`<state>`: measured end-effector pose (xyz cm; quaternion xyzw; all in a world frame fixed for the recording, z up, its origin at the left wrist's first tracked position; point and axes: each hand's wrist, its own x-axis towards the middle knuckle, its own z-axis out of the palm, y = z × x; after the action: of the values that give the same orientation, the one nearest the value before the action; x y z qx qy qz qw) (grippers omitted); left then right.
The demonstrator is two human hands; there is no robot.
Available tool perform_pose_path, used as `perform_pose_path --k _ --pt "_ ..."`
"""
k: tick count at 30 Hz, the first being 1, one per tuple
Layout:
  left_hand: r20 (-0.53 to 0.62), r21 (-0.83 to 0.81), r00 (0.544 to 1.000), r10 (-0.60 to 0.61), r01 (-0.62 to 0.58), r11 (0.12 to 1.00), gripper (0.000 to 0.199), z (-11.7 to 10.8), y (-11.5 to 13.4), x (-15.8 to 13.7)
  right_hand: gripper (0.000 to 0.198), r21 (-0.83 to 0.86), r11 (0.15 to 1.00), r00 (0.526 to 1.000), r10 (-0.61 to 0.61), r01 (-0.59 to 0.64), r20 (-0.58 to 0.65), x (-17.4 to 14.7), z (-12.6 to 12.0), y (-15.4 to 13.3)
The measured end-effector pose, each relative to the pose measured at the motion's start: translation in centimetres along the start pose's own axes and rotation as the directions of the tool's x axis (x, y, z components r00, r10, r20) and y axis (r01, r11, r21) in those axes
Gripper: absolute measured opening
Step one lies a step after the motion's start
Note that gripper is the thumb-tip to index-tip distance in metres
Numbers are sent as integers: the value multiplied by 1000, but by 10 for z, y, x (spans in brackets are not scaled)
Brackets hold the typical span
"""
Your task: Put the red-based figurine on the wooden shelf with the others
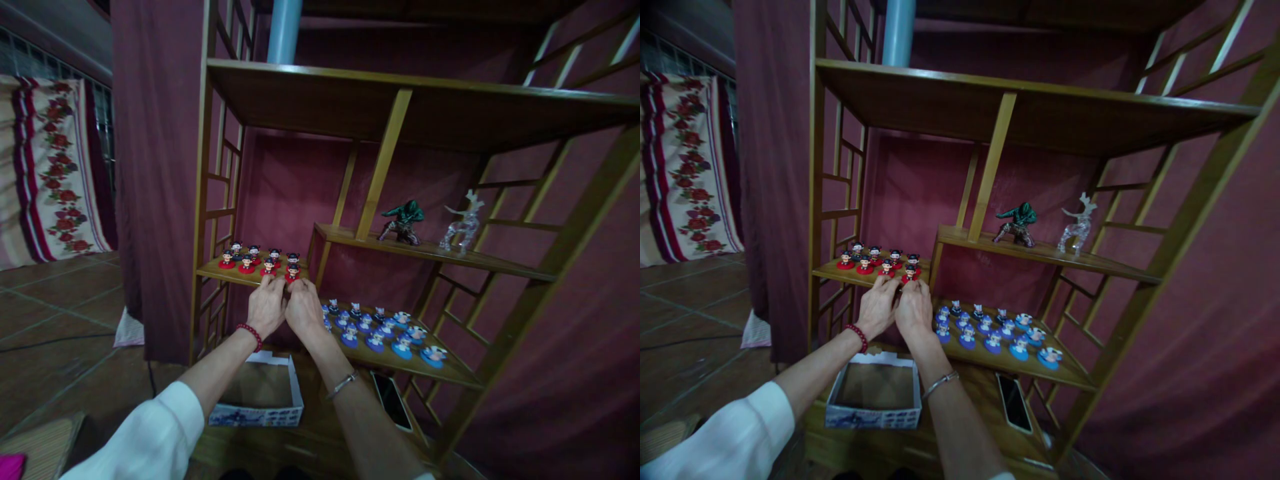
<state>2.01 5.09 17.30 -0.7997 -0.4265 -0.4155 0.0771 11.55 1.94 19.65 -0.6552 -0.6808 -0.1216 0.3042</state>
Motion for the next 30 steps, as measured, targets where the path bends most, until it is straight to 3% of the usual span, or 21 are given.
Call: perform_pose_path --k 30 --pt "-14 -27 1000 2 -3 1000 38 2 1 -2 26 -12 999 998 -53 53 -21 0 5 6"
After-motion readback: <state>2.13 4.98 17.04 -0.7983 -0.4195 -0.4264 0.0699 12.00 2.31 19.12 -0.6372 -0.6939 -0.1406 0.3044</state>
